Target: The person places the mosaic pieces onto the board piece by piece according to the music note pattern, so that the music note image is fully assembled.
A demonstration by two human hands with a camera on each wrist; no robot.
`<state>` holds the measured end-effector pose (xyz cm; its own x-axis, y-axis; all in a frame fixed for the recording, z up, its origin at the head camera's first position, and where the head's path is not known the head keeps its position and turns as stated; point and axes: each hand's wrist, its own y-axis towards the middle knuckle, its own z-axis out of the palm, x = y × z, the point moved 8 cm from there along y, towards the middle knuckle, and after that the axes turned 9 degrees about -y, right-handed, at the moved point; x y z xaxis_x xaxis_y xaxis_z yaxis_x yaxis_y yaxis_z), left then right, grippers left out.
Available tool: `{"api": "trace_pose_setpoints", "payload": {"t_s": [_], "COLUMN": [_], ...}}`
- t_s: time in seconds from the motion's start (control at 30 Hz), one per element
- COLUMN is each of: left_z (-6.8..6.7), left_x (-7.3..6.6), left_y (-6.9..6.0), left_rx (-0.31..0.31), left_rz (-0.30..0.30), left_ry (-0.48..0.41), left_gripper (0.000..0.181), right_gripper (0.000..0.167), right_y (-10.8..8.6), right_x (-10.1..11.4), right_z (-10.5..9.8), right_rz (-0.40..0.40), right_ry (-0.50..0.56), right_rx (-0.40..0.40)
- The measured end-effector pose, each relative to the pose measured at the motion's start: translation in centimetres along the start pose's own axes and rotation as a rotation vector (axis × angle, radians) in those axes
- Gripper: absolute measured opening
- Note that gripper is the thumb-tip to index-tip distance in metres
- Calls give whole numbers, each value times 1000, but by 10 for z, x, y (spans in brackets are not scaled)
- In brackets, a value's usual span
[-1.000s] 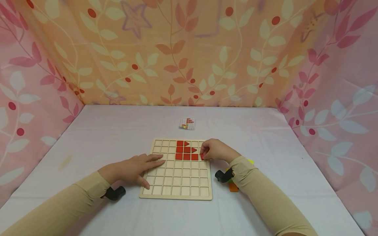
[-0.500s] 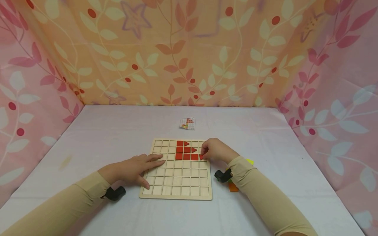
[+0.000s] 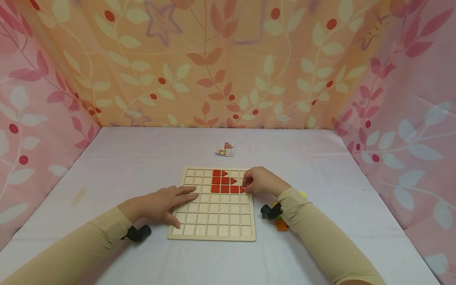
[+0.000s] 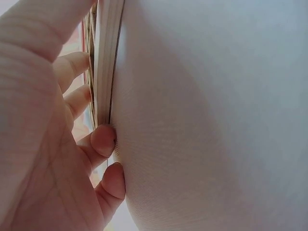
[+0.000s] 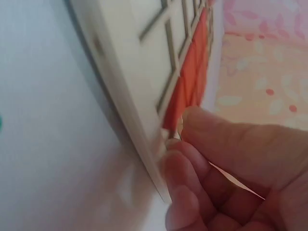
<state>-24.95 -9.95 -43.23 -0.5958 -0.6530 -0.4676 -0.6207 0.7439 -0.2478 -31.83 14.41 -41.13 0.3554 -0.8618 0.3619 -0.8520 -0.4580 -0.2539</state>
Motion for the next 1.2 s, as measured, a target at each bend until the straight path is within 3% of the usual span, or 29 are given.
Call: {"api": "trace_pose_setpoints", "payload": {"t_s": [0.27, 0.43, 0.9, 1.2], "left_z": [1, 1, 1, 1], "left_x": [1, 1, 1, 1], "left_y": [0, 0, 0, 0], "left_rx": [2, 2, 3, 4], "left_rz": [-4, -6, -4, 2], "left_ry": [8, 3, 1, 0], "left_gripper": [93, 93, 94, 93], "right_gripper": [8, 10, 14, 13], "right_y": [-16, -29, -62, -78], "right_x": [-22, -42, -84, -104], "right_z": [-19, -27, -24, -21], "right_rz": [10, 57, 153, 177], "right_ry": [-13, -14, 81, 72], "right_rx": [-20, -15, 59, 62]}}
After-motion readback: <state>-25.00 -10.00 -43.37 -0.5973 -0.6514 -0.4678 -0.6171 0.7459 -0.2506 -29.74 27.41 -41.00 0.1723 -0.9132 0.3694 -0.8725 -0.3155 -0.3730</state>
